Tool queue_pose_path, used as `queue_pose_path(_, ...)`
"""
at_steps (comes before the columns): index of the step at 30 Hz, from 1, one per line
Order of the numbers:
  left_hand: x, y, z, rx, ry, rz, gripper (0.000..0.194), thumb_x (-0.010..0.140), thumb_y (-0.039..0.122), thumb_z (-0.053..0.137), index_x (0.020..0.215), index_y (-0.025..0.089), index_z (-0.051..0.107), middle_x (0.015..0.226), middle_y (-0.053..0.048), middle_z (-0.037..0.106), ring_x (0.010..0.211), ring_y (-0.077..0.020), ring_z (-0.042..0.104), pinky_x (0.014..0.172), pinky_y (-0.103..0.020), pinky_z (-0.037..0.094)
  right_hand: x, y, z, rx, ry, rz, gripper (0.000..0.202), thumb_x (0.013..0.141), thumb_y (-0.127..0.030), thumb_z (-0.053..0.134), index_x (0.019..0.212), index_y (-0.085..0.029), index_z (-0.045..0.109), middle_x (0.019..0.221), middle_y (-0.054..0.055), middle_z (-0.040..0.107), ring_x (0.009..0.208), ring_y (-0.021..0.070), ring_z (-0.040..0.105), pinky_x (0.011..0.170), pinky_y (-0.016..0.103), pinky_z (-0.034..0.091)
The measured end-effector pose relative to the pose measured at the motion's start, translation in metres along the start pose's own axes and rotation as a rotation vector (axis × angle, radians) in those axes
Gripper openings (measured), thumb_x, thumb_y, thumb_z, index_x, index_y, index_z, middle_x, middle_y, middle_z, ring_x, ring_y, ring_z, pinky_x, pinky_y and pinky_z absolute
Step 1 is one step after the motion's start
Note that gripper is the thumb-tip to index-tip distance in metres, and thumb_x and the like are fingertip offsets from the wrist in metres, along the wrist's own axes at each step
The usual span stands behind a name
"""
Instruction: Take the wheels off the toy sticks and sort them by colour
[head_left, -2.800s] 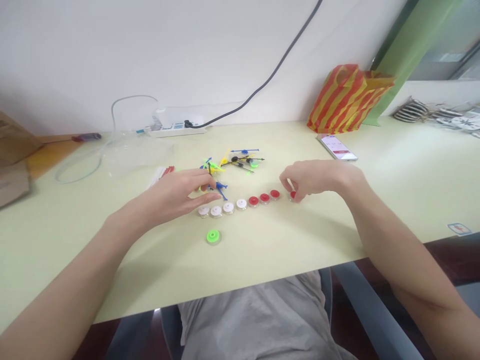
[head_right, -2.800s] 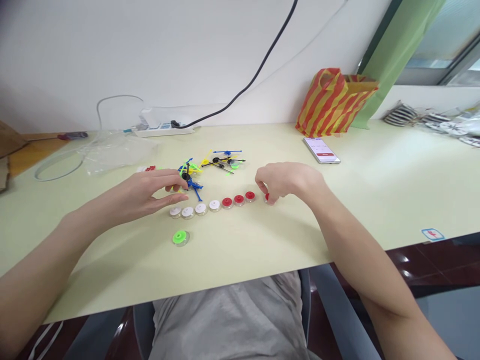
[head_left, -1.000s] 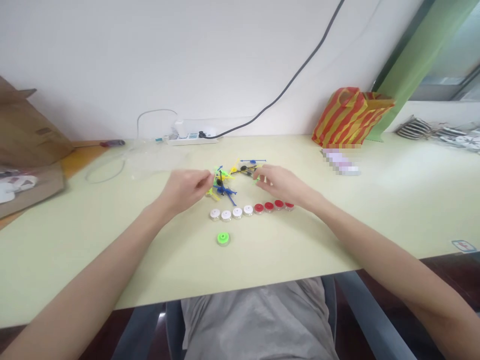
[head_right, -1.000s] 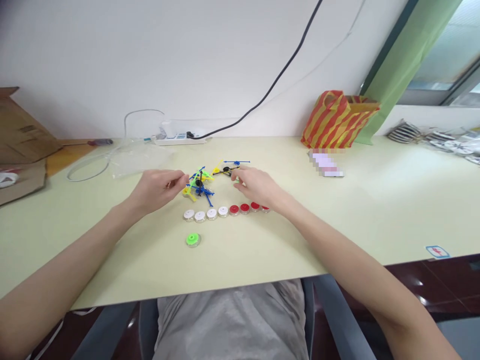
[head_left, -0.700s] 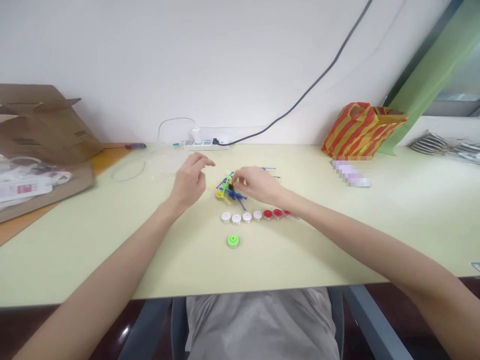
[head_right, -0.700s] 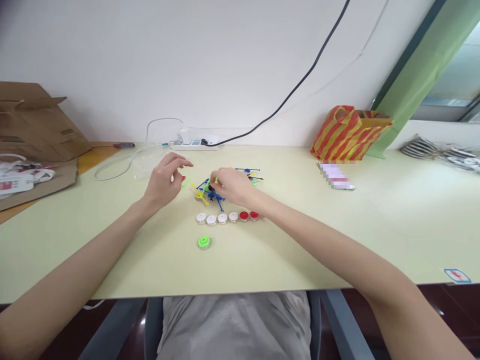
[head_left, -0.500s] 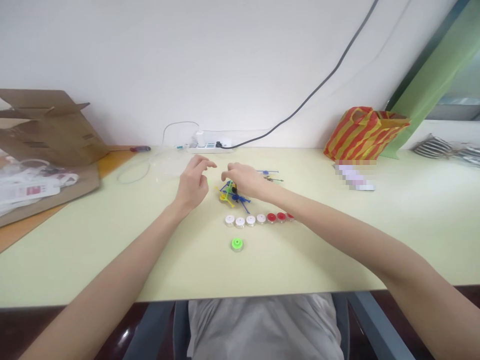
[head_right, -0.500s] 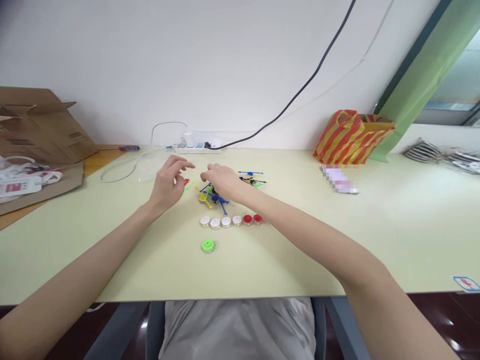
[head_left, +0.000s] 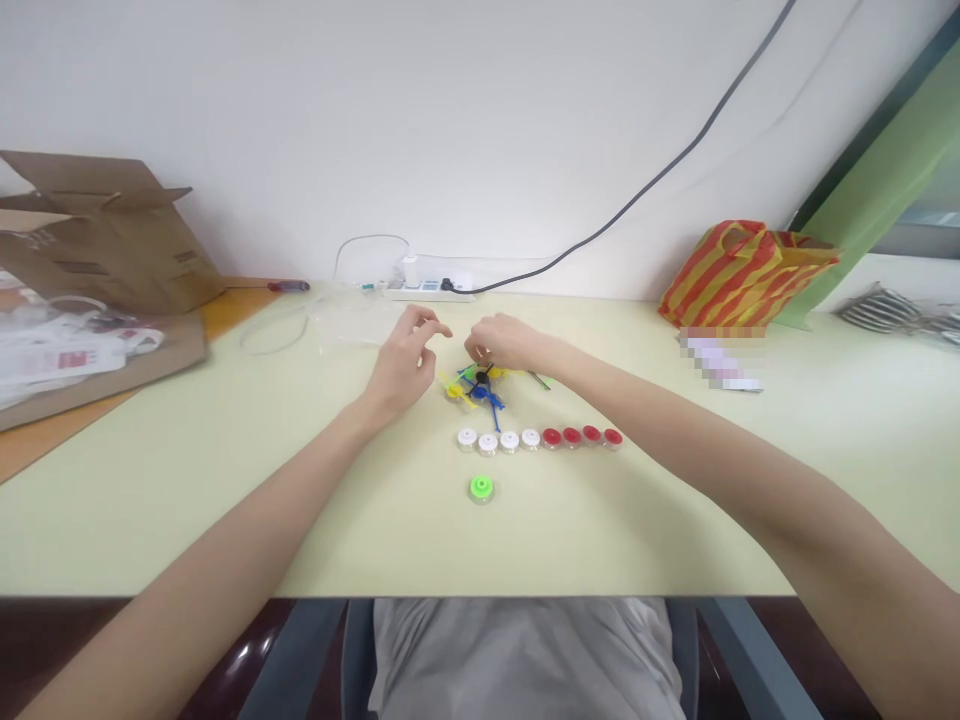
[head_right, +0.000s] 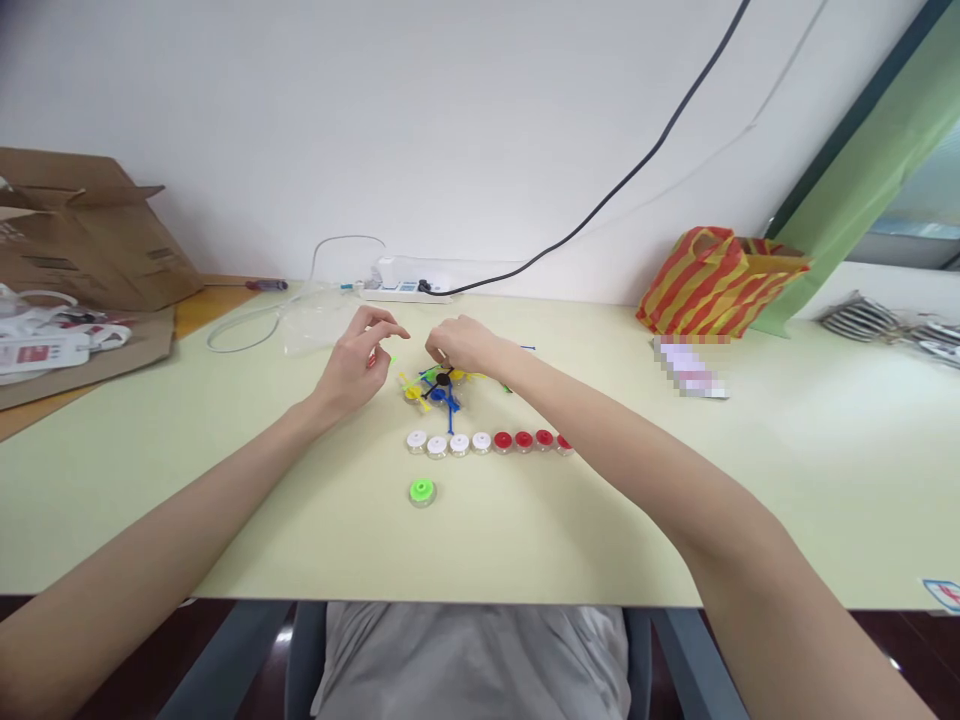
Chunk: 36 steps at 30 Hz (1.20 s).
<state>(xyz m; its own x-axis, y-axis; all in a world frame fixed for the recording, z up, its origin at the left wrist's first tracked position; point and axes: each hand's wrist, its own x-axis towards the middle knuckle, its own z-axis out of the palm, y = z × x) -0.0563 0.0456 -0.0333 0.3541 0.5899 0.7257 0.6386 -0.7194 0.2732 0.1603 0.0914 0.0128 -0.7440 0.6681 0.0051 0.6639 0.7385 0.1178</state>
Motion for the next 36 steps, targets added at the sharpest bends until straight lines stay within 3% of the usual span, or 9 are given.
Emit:
queue_pose_path(4,0.001,0.002,0.0,-0.027,-0.034,-0.014,0.048,0.083,-0.003,0.041,0.114,0.021,0.068,0.12,-0.01,0.057,0.108,-0.0221,0.062,0.089,-0.037,0.053,-0.005,0.008,-0.002,0.07,0.102,-0.021,0.011,0.09,-0.014,0.073,0.097,-0.018,0.081,0.111,0.011,0.076,0.108,0.0255,0.064,0.083,0.031,0.038)
queue_pose_path(8,0.0,0.001,0.004,-0.094,-0.105,-0.035,0.043,0.088,0.003,0.042,0.118,0.021,0.067,0.117,-0.009,0.06,0.107,-0.0222,0.063,0.097,-0.04,0.054,-0.015,0.015,0.0,0.251,0.165,0.024,0.008,0.088,-0.013,0.073,0.093,-0.016,0.079,0.098,0.007,0.075,0.092,0.0201,0.063,0.076,0.029,0.039)
queue_pose_path(15,-0.005,0.006,0.008,-0.152,-0.347,-0.148,0.037,0.103,0.024,0.041,0.136,0.023,0.059,0.133,-0.009,0.069,0.125,-0.0239,0.064,0.112,-0.046,0.048,-0.034,0.033,0.012,0.476,0.226,0.076,0.006,0.082,-0.012,0.075,0.084,-0.015,0.079,0.083,0.003,0.075,0.078,0.0156,0.064,0.074,0.026,0.043)
queue_pose_path(20,-0.005,0.016,0.007,-0.178,-0.485,-0.146,0.041,0.108,0.038,0.038,0.144,0.023,0.054,0.148,-0.009,0.064,0.139,-0.0255,0.058,0.122,-0.048,0.041,-0.047,0.045,0.019,0.555,0.259,0.117,0.004,0.079,-0.015,0.077,0.08,-0.015,0.08,0.076,0.003,0.075,0.074,0.0164,0.065,0.074,0.028,0.046)
queue_pose_path(26,-0.006,0.019,0.006,-0.22,-0.513,-0.183,0.049,0.11,0.047,0.036,0.15,0.023,0.05,0.155,-0.01,0.058,0.146,-0.0256,0.053,0.126,-0.048,0.038,-0.062,0.04,0.02,0.639,0.411,0.156,0.002,0.079,-0.015,0.073,0.078,-0.015,0.076,0.087,0.005,0.076,0.084,0.0185,0.066,0.08,0.03,0.048)
queue_pose_path(29,-0.006,0.022,0.006,-0.223,-0.514,-0.183,0.051,0.11,0.049,0.037,0.152,0.023,0.049,0.158,-0.011,0.056,0.148,-0.027,0.051,0.126,-0.048,0.038,-0.071,0.034,0.018,0.719,0.464,0.184,0.005,0.08,-0.02,0.072,0.076,-0.016,0.073,0.082,0.005,0.075,0.078,0.0177,0.063,0.075,0.03,0.048)
queue_pose_path(36,-0.006,0.029,0.006,-0.227,-0.492,-0.186,0.056,0.109,0.049,0.04,0.16,0.025,0.036,0.154,-0.013,0.058,0.143,-0.0277,0.056,0.121,-0.049,0.041,-0.09,0.016,0.021,1.198,0.503,0.378,0.021,0.071,-0.033,0.085,0.078,-0.016,0.074,0.073,0.006,0.074,0.068,0.0165,0.062,0.064,0.029,0.046)
